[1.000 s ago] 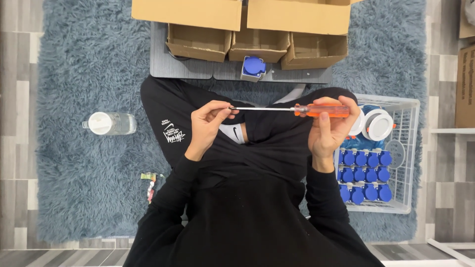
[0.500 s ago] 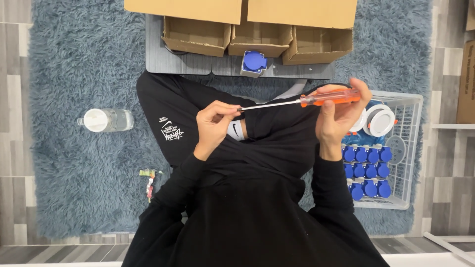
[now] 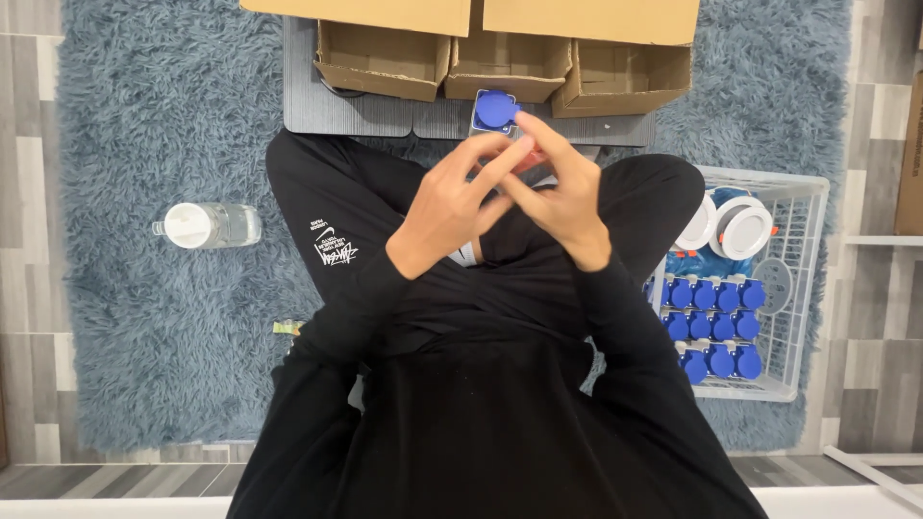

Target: Assembling and adjusting small blue electrical junction boxes using a screwdriver and organizing them into cardboard trays.

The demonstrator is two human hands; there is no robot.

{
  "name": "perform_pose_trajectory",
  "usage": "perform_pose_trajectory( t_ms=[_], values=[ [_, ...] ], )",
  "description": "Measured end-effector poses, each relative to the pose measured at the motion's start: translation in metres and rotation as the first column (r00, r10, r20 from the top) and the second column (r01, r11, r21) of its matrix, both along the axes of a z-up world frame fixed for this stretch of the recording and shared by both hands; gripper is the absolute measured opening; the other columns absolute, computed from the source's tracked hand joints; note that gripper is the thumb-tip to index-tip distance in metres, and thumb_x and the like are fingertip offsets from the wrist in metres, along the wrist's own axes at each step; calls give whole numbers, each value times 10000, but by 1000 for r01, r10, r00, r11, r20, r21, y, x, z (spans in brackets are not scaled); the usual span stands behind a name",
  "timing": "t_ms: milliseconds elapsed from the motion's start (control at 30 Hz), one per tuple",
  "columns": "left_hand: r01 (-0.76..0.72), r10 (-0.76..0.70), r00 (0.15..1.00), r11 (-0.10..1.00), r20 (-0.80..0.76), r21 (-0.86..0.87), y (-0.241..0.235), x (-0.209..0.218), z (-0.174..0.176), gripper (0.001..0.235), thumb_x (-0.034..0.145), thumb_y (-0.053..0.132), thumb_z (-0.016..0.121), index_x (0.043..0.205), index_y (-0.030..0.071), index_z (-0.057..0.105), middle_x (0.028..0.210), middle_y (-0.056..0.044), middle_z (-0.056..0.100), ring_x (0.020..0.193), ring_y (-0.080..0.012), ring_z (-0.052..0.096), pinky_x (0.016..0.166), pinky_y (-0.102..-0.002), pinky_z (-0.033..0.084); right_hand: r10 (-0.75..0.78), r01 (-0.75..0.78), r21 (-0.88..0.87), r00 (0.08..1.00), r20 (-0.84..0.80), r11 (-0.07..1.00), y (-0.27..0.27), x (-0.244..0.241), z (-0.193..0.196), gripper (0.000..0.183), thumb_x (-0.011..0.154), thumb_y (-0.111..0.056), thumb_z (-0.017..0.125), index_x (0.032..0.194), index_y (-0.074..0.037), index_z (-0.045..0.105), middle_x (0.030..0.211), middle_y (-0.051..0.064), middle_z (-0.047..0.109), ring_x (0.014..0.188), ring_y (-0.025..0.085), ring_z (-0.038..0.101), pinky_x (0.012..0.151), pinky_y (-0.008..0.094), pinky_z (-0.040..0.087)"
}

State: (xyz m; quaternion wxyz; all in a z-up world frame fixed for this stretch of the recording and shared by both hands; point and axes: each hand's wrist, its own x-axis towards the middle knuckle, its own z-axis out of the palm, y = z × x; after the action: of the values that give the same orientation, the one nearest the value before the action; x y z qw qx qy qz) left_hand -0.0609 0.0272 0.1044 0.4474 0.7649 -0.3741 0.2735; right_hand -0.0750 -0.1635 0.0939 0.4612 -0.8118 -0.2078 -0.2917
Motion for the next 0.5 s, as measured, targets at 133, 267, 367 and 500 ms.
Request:
perform_pose_trajectory(
  t_ms=[133, 267, 367, 500],
  values=[
    [-59, 61, 998, 996, -34, 68, 9, 7, 24, 471, 1073, 87, 784, 1519, 166, 655, 1260, -71, 684, 952, -202, 725, 786, -317, 651, 60, -61, -11, 997, -55, 998, 1, 9, 9, 757, 969, -138, 977, 1576, -36, 537, 1370, 209, 750, 1109, 349, 801, 941, 419, 688],
    [-1, 6, 980, 1000, -200, 22, 28, 23, 54, 622, 1026, -39, 942, 1532, 132, 623, 1431, -82, 628, 1122, -243, 779, 961, -350, 706, 171, -153, 124, 973, -156, 981, -15, 18, 3, 757, 1100, -71, 847, 1678, -112, 361, 1437, 194, 690, 1181, 300, 748, 1076, 409, 641],
    [-97, 83, 989, 989, -121, -112, 37, 36, 63, 565, 939, -29, 1039, 1341, 26, 647, 1238, -135, 681, 988, -314, 723, 883, -409, 615, 92, -90, 20, 982, -164, 996, -17, 25, -18, 726, 1024, 51, 848, 1600, -42, 416, 1437, 201, 655, 1231, 314, 696, 1111, 413, 583],
    [-106, 73, 987, 966, -144, -235, 36, 52, 61, 317, 954, -77, 951, 1089, -49, 666, 956, -145, 753, 766, -251, 743, 725, -345, 636, 38, -59, -139, 988, -148, 988, -13, 29, -41, 671, 988, 41, 920, 1516, -5, 507, 1477, 188, 611, 1327, 350, 664, 1167, 430, 573]
  ],
)
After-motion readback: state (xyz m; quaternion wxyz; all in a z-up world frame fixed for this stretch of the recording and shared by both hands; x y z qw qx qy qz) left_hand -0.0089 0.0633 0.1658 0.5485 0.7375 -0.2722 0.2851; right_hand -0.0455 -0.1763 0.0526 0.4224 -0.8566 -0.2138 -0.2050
